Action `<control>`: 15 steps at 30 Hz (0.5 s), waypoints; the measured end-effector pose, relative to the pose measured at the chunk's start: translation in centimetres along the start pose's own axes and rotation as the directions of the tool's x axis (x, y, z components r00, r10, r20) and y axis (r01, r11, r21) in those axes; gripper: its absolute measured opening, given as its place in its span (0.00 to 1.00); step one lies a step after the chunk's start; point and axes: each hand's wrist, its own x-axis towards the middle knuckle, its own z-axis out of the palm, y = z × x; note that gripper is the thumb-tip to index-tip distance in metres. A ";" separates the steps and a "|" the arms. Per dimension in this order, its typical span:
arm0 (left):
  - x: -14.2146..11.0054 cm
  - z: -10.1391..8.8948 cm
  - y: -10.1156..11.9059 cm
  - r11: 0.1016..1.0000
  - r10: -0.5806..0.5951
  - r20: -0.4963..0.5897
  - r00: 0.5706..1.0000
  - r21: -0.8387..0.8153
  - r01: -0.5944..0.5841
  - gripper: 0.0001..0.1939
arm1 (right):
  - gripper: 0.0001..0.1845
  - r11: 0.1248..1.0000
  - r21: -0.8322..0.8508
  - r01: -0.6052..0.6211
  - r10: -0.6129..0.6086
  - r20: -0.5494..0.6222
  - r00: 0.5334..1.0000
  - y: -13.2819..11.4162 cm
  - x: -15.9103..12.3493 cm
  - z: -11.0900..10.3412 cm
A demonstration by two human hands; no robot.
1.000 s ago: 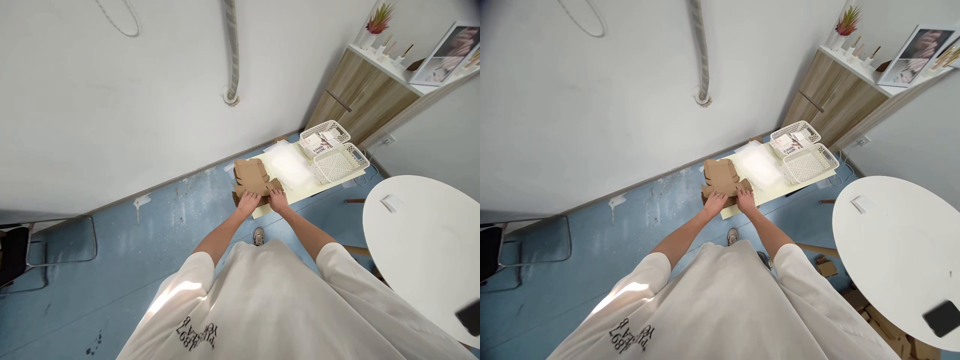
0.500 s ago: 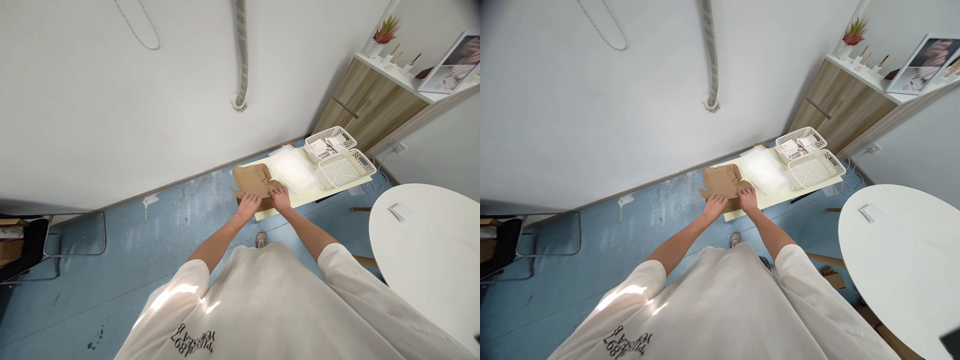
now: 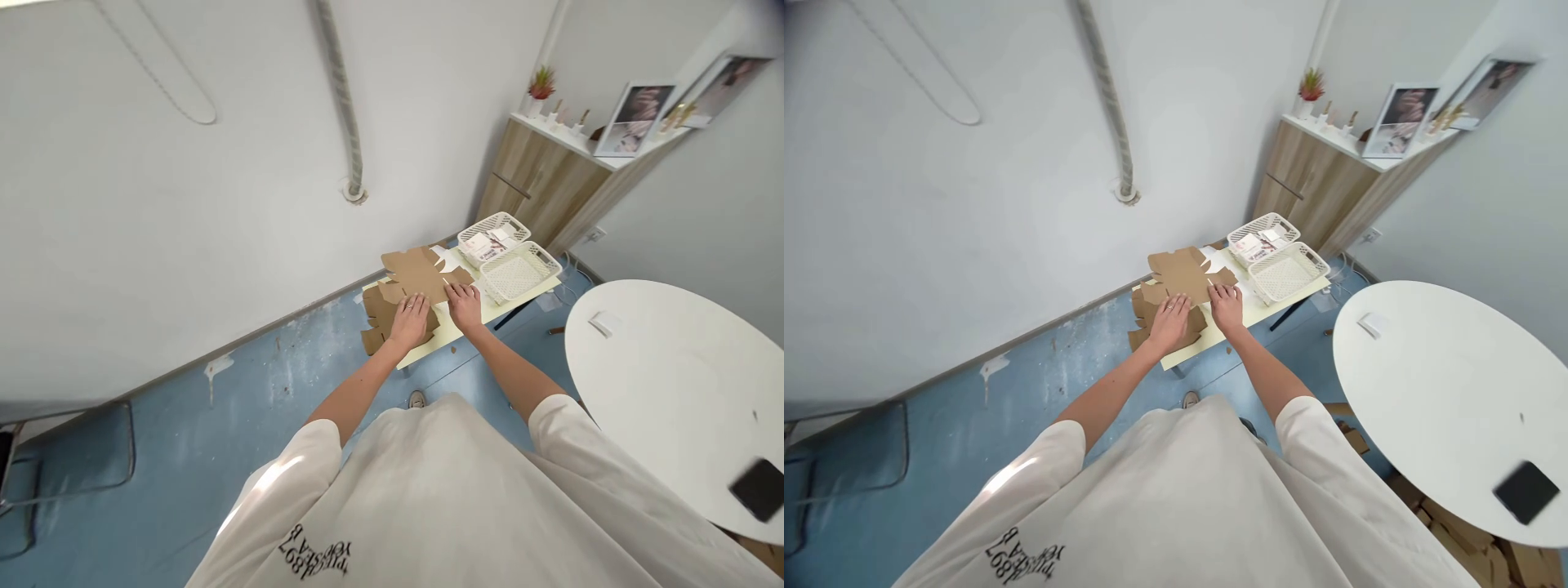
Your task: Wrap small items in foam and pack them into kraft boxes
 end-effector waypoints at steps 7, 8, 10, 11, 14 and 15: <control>7.4 1.7 10.3 0.982 0.159 0.000 0.987 -0.106 -0.158 0.29 | 0.30 0.963 -0.090 -0.255 0.244 -0.109 0.963 10.1 -7.1 -5.7; 8.3 2.0 12.4 0.975 0.189 0.000 0.982 -0.118 -0.188 0.29 | 0.30 0.951 -0.102 -0.290 0.279 -0.111 0.954 11.8 -8.7 -6.6; 9.8 2.5 17.0 0.958 0.254 0.007 0.967 -0.140 -0.251 0.29 | 0.31 0.923 -0.127 -0.363 0.353 -0.099 0.930 15.3 -12.1 -8.5; 10.5 2.8 19.4 0.947 0.289 0.015 0.957 -0.152 -0.284 0.29 | 0.32 0.906 -0.140 -0.400 0.391 -0.086 0.916 17.0 -13.9 -9.5; 12.0 3.7 27.0 0.907 0.387 0.030 0.922 -0.193 -0.375 0.29 | 0.34 0.846 -0.176 -0.503 0.503 -0.048 0.863 21.8 -19.7 -12.2; 12.3 4.1 29.5 0.891 0.419 0.030 0.907 -0.206 -0.405 0.30 | 0.35 0.824 -0.186 -0.536 0.538 -0.043 0.842 23.3 -21.7 -12.9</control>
